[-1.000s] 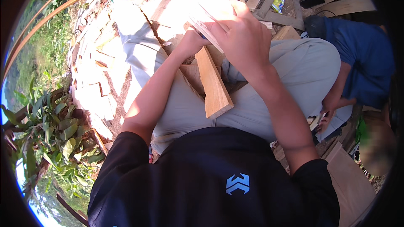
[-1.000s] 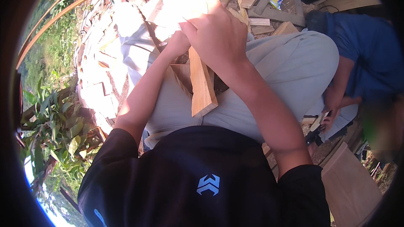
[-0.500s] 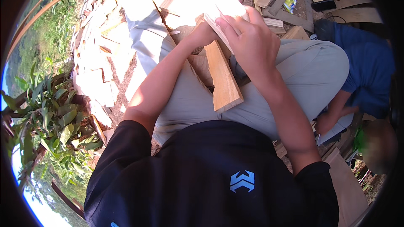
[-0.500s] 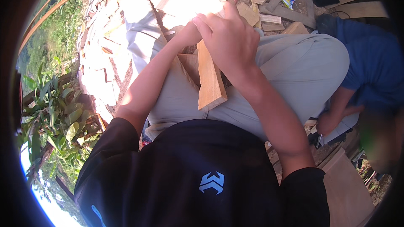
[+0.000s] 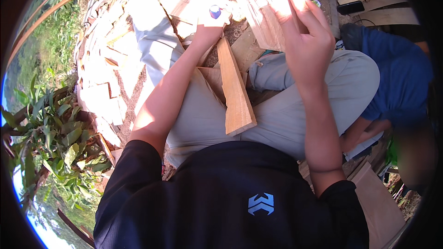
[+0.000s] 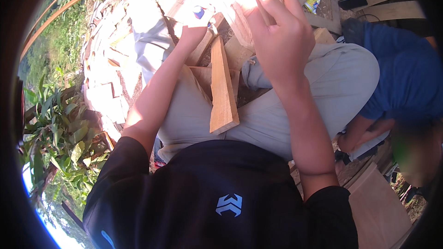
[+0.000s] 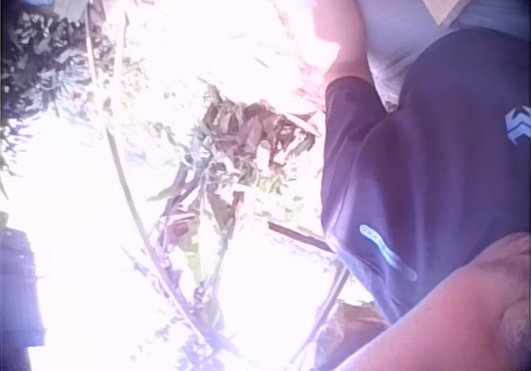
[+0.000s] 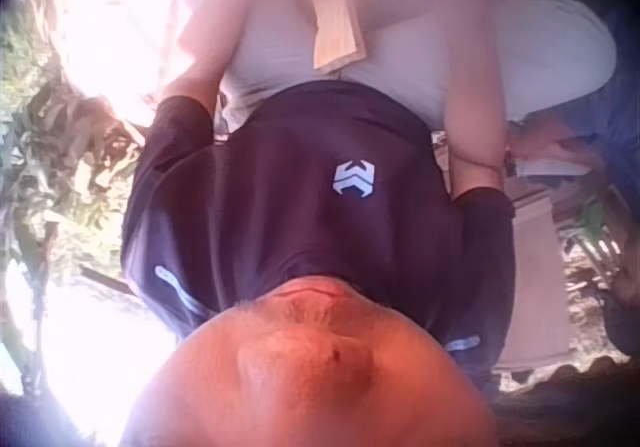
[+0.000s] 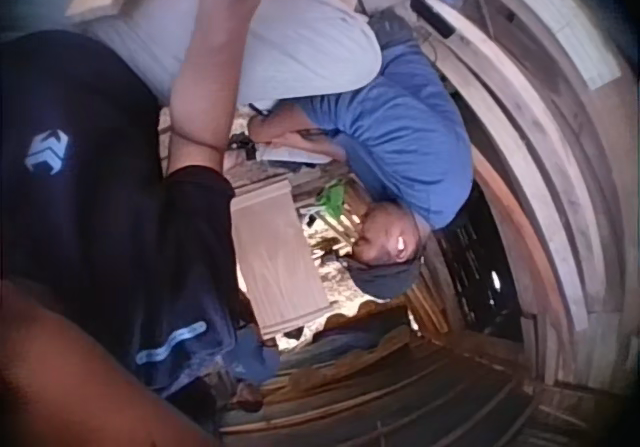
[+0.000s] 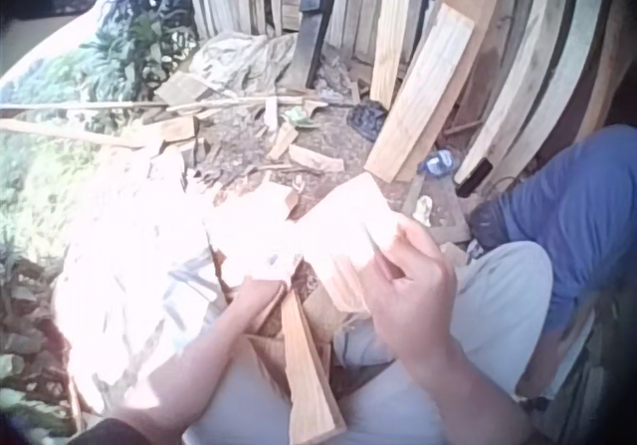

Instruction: The person uses a hand tool to shave and shape a piece of wood while holding it on their lap.

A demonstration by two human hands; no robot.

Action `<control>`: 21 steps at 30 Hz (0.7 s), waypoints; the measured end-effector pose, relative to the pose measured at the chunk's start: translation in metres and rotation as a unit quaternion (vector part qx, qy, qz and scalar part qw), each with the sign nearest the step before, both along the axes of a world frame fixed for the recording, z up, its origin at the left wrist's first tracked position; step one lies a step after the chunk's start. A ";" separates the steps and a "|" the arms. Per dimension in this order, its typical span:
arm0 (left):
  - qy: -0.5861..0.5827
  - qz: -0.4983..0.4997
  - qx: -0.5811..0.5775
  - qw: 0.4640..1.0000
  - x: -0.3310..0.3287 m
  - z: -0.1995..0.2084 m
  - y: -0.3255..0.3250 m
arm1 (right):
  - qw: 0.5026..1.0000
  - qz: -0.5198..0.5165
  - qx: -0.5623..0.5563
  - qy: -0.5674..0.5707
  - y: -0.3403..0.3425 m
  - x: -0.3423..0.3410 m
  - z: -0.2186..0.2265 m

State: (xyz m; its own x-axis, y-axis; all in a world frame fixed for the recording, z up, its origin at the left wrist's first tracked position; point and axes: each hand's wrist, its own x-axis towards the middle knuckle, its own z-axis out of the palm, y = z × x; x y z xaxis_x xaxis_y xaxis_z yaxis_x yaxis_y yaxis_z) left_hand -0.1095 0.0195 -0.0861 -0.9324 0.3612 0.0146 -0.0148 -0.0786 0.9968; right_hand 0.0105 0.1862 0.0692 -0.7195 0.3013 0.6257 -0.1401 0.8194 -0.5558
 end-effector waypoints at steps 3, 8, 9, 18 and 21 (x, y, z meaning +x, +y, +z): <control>0.035 -0.017 -0.049 0.998 -0.004 -0.003 0.011 | 1.000 -0.008 -0.015 -0.015 0.008 -0.002 -0.007; 0.152 -0.045 -0.163 0.974 -0.013 -0.018 0.025 | 0.996 -0.011 -0.054 -0.070 0.011 -0.005 -0.013; 0.161 -0.060 -0.149 0.974 -0.014 -0.021 0.024 | 0.996 -0.016 -0.055 -0.074 0.011 -0.006 -0.015; 0.333 -0.022 -0.191 0.923 -0.021 -0.042 0.028 | 0.994 -0.022 -0.045 -0.095 0.009 -0.010 -0.016; 0.160 -0.049 -0.147 0.975 -0.013 -0.039 0.025 | 0.991 -0.030 -0.043 -0.125 0.005 -0.007 -0.011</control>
